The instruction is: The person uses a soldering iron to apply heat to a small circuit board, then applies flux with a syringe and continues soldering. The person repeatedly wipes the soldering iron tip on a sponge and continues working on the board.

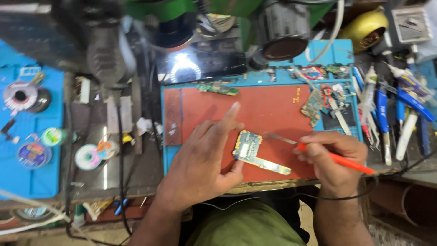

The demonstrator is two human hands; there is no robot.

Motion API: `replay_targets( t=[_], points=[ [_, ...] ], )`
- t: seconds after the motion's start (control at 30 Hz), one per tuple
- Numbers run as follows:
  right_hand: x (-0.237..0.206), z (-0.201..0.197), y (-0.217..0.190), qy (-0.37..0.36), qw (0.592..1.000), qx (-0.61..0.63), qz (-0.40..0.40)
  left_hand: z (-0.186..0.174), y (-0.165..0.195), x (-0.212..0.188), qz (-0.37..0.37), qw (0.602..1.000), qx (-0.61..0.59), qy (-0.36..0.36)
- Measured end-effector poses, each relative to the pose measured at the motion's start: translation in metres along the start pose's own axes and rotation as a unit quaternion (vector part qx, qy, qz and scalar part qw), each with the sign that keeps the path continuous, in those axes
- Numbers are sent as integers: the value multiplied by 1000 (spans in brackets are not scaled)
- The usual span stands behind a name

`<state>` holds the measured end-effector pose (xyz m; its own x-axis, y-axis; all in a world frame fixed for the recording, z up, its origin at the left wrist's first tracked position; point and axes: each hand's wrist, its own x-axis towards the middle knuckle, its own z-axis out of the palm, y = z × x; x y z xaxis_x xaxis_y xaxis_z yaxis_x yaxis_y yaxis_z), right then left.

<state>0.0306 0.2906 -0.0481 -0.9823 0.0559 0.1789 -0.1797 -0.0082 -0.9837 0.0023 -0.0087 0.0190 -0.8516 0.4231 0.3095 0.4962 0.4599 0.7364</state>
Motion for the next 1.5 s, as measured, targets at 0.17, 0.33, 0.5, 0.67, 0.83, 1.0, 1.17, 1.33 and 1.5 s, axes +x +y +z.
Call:
replay_targets(
  t=[0.17, 0.33, 0.5, 0.67, 0.83, 1.0, 1.17, 1.33, 1.5],
  points=[
    [2, -9, 17, 90, 981, 166, -50, -2, -7, -13, 34, 994, -93, 50],
    [-16, 14, -9, 114, 983, 104, -102, -2, -13, -44, 15, 942, -245, 229],
    [-37, 77, -44, -13, 988, -130, -78, -24, -22, -76, -38, 894, -277, 351],
    [-18, 139, -54, -160, 949, -233, -139, -27, -26, -83, -142, 946, 15, 290],
    [-7, 164, -60, -187, 919, -278, -210, -24, -29, -87, -132, 956, 45, 257],
    [-6, 168, -59, -178, 914, -293, -216, -21, -36, -91, -117, 960, 38, 253],
    [-6, 167, -56, -169, 918, -293, -208, -19, -40, -92, -112, 961, 41, 249],
    [-7, 172, -54, -175, 914, -296, -217, -18, -42, -93, -105, 961, 40, 251],
    [-6, 172, -53, -155, 925, -285, -198, -19, -42, -93, -101, 961, 38, 253]
  ],
)
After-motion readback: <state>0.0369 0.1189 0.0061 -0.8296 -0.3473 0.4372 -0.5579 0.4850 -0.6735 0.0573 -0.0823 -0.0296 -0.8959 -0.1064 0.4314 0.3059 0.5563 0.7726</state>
